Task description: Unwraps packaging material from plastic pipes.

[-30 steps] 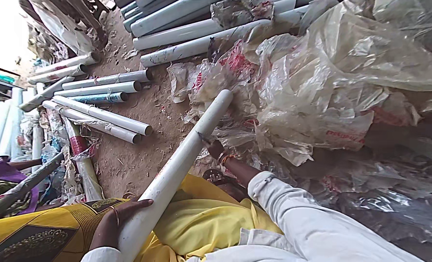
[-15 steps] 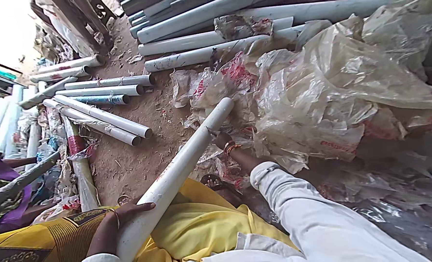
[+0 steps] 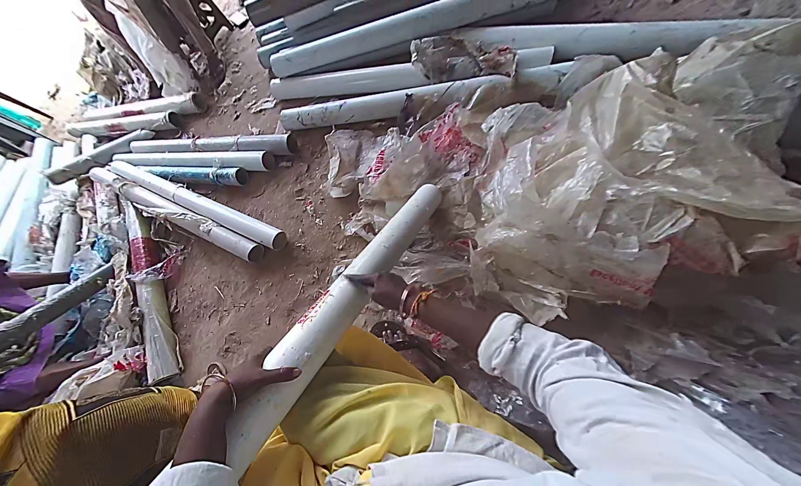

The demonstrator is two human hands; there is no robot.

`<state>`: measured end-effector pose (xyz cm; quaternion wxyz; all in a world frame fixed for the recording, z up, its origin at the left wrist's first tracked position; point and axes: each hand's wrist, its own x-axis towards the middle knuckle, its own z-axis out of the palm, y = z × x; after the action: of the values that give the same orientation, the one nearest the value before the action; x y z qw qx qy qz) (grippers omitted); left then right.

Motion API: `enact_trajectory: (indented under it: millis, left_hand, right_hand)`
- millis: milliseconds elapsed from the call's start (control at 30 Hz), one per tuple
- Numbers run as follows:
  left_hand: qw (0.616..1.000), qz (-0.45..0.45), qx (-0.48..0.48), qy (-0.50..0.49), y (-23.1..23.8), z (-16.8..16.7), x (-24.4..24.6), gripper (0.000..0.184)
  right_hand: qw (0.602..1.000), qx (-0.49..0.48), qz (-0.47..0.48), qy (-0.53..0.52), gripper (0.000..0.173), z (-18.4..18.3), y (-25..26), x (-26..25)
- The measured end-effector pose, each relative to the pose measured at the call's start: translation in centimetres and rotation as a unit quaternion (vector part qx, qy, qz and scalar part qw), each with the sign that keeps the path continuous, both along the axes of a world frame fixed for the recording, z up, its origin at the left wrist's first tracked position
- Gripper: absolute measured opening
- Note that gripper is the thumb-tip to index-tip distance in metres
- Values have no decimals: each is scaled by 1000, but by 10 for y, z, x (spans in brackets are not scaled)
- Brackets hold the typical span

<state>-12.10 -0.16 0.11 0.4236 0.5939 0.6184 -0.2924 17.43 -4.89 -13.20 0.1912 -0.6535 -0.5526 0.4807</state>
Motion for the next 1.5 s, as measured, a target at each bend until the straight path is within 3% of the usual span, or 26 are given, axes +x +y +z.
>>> enact_trajectory:
  millis: [67, 200, 267, 433, 500, 600, 633, 700, 800, 867, 1000, 1067, 1233, 1300, 1400, 1500]
  left_hand:
    - [1000, -7, 8, 11, -2, 0, 0, 76]
    - [1000, -11, 11, 13, -3, -2, -1, 77]
    - [1000, -12, 11, 13, -2, -4, -2, 77]
    - [1000, -15, 11, 15, -2, -3, -2, 77]
    - [999, -21, 13, 22, -4, -3, -2, 78]
    - [1000, -19, 18, 15, -5, -6, -4, 81]
    - [1000, -17, 19, 12, -5, -5, -3, 81]
    - [999, -23, 19, 13, -5, -4, -2, 81]
    - [998, -42, 33, 22, -10, -4, 2, 82]
    - [998, -34, 44, 24, -16, -2, 4, 84]
    - [994, -66, 66, 55, -24, -3, 11, 87]
    - [993, -77, 70, 61, -26, -2, 13, 85]
    - [992, -83, 68, 70, -26, 0, 14, 86]
    - [990, -90, 71, 77, -31, 2, 17, 88]
    - [986, -106, 83, 96, -35, 4, 20, 91]
    - [983, -116, 89, 107, -36, 1, 21, 93]
  right_hand:
    - [998, 24, 59, 6, 46, 10, -14, -20]
    - [989, -7, -146, -23, 40, -36, 7, 32]
    - [984, -25, -176, -28, 41, -42, 11, 42]
    - [998, 45, 53, -1, 47, 7, -24, -25]
    - [1000, 23, -12, -11, 48, -10, -15, -7]
    - [975, 16, -217, -43, 40, -74, 14, 47]
    - [970, 21, -237, -44, 39, -82, 18, 52]
    - [988, -10, -150, -38, 41, -46, 13, 34]
    - [995, 37, 84, -25, 46, 19, -24, -34]
    - [987, 69, 142, 7, 41, 37, -41, -54]
    - [991, 52, 17, 120, 36, 9, -25, -35]
    - [993, 52, -19, 108, 36, 7, -24, -34]
    - [988, 127, 87, 1, 45, 12, -64, -60]
    - [989, 123, 81, -26, 45, 6, -67, -60]
    - [994, -5, -62, -88, 44, -7, -40, -14]
    - [982, -48, -161, -85, 43, -26, -14, 31]
